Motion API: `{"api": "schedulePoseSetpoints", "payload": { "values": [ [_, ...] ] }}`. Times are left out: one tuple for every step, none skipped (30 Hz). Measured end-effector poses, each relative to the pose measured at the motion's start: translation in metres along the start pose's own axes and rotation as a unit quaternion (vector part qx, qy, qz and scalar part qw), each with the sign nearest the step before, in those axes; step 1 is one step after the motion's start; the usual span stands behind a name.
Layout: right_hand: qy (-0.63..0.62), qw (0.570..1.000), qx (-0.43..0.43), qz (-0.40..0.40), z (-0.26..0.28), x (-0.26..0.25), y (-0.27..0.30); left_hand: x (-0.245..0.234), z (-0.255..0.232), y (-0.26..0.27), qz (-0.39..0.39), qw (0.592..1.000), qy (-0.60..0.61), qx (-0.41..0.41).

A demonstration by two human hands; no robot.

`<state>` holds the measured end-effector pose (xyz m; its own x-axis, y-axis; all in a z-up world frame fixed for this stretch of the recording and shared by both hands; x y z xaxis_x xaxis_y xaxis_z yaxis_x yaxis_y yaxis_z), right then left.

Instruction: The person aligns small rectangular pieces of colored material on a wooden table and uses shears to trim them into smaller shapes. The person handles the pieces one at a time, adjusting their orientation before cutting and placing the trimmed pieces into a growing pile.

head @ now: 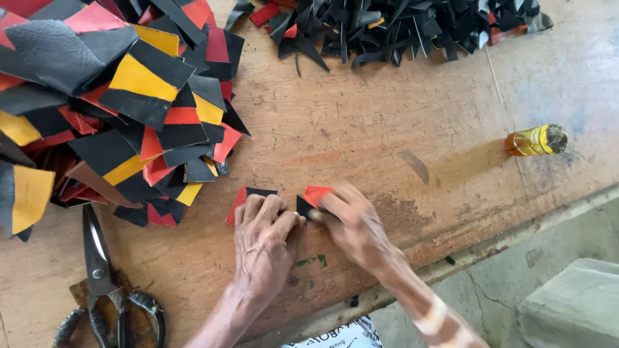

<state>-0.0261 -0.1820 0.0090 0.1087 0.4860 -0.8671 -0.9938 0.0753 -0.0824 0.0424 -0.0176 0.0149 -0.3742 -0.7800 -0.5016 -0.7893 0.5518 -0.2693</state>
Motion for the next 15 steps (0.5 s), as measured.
{"api": "schedulePoseSetpoints", "payload": {
  "values": [
    [0.014,1.000,-0.017,-0.007,0.001,0.010,-0.008,0.001,0.000,0.001,0.006,1.000,-0.001,-0.001],
    [0.023,0.999,-0.028,-0.017,0.001,0.018,-0.016,0.003,0.000,0.002,0.011,1.000,-0.003,-0.001],
    [0.030,0.998,-0.042,-0.029,0.002,0.022,-0.023,0.003,-0.001,0.003,0.004,1.000,0.001,0.004],
    [0.038,0.997,-0.056,-0.041,0.003,0.023,-0.030,0.002,-0.002,0.004,-0.002,1.000,0.005,0.010],
    [0.047,0.995,-0.064,-0.055,0.002,0.021,-0.039,0.001,-0.003,0.002,-0.013,1.000,0.007,0.017],
    [0.055,0.994,-0.071,-0.069,0.001,0.014,-0.045,0.001,-0.001,0.000,-0.008,1.000,0.002,0.008],
    [0.061,0.992,-0.076,-0.080,-0.002,0.007,-0.046,0.001,-0.001,0.002,0.000,1.000,-0.004,-0.004],
    [-0.010,0.995,0.000,-0.100,-0.013,-0.004,-0.044,0.002,0.000,0.003,0.009,1.000,-0.009,-0.016],
    [-0.084,0.987,0.074,-0.118,-0.025,-0.013,-0.042,0.001,0.001,0.003,0.007,1.000,-0.009,-0.013],
    [-0.045,0.989,0.099,-0.101,-0.033,-0.021,-0.039,0.000,0.001,0.004,0.006,1.000,-0.009,-0.009],
    [-0.006,0.988,0.125,-0.085,-0.043,-0.030,-0.031,0.001,0.000,0.005,0.006,1.000,-0.008,-0.005],
    [0.017,0.989,0.120,-0.084,-0.052,-0.038,-0.022,0.004,-0.002,0.006,0.004,1.000,-0.019,-0.002],
    [0.041,0.989,0.115,-0.087,-0.061,-0.047,-0.015,0.007,-0.004,0.003,0.002,1.000,-0.030,0.006],
    [0.065,0.988,0.110,-0.091,-0.069,-0.053,-0.008,0.011,-0.006,-0.001,0.000,0.999,-0.041,0.013],
    [0.063,0.987,0.115,-0.095,-0.077,-0.059,0.000,0.017,-0.009,-0.004,0.009,0.998,-0.052,0.016]
  ]
}}
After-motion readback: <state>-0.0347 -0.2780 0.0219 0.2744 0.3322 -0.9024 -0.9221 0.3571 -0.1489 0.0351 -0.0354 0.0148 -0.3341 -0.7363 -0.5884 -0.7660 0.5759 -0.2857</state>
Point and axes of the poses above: each hand's wrist, its own y-axis away from the middle knuckle, its own x-axis out of the palm, z = x × y, the point moved 4 cm from there along -y, towards the middle knuckle, and after that the axes turned 5 degrees about y, right-handed, at the moved point
